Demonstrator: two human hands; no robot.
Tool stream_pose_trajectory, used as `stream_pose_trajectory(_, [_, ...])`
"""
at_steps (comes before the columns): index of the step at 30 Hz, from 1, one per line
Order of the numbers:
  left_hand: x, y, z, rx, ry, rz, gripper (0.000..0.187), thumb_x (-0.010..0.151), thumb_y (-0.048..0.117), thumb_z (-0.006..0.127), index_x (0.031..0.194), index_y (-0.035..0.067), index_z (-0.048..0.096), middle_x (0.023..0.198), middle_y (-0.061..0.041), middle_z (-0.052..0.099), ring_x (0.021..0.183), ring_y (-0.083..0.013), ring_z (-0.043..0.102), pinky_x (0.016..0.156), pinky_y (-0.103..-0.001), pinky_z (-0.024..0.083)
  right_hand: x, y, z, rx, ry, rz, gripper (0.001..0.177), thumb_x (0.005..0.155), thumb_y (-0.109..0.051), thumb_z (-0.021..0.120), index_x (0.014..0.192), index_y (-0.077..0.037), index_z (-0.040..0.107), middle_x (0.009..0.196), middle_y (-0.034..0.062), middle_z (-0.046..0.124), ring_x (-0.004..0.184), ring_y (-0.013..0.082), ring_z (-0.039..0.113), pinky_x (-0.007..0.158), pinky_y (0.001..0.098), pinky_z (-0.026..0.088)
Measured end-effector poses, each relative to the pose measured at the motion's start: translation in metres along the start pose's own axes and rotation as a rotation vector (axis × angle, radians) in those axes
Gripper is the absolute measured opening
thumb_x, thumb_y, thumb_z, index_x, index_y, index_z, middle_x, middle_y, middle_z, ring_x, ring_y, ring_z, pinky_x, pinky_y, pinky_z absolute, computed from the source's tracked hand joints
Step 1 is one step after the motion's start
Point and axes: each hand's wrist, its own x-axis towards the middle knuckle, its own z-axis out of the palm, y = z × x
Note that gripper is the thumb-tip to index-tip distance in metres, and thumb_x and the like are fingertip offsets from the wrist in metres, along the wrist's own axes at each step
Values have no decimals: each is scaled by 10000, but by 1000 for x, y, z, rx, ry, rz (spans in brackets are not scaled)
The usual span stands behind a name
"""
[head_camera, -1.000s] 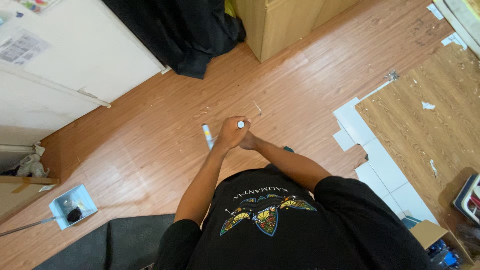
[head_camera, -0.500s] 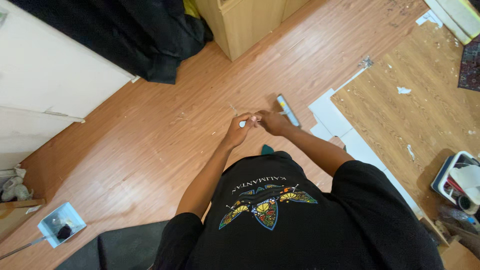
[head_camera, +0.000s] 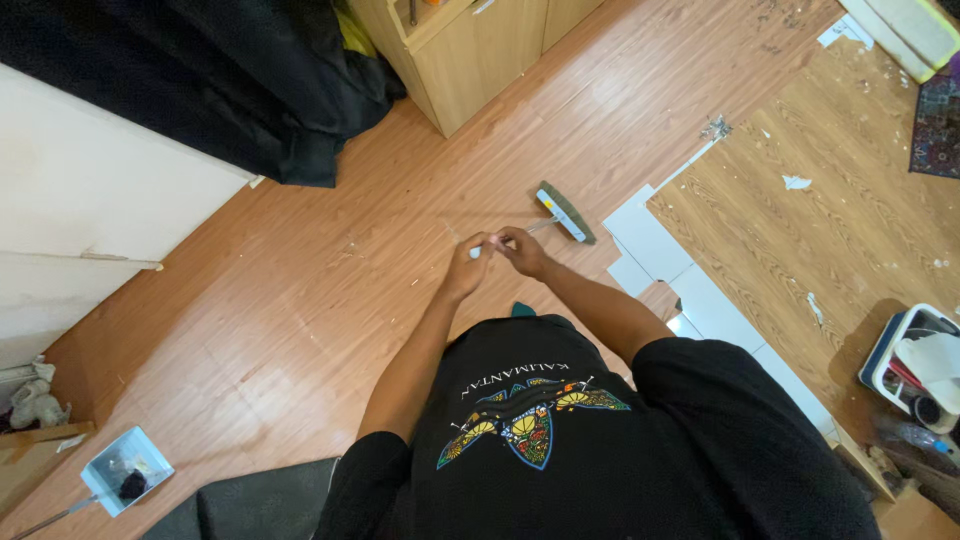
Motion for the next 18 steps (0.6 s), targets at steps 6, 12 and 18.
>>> stream_pose_trajectory(6, [21, 27, -38, 15, 70, 56, 354, 1044, 254, 578, 782, 18, 606, 753, -31, 623, 749, -116, 571, 719, -299, 481, 30, -5, 43, 151, -33, 100, 272, 989, -37, 622, 1257, -79, 600, 1090, 42, 636, 1073, 161, 597, 963, 325, 509])
stream_pose_trajectory(12, [25, 82, -64, 152, 39, 26, 324, 988, 250, 565, 776, 7, 606, 669, -80, 619, 638, -144, 586, 623, -330, 475, 46, -26, 87, 485, -145, -48, 346, 1030, -109, 522, 1373, -64, 511, 1341, 40, 587, 1300, 154, 528, 1115, 342, 425])
stream_pose_trajectory(18, [25, 99, -83, 340, -14, 44, 307, 962, 228, 589, 776, -7, 520, 662, -187, 428, 591, -231, 418, 587, -404, 418, 56, -46, 111, 275, -281, 247, 387, 1022, -266, 572, 1343, -51, 548, 1334, 93, 610, 1262, 201, 559, 1067, 378, 464])
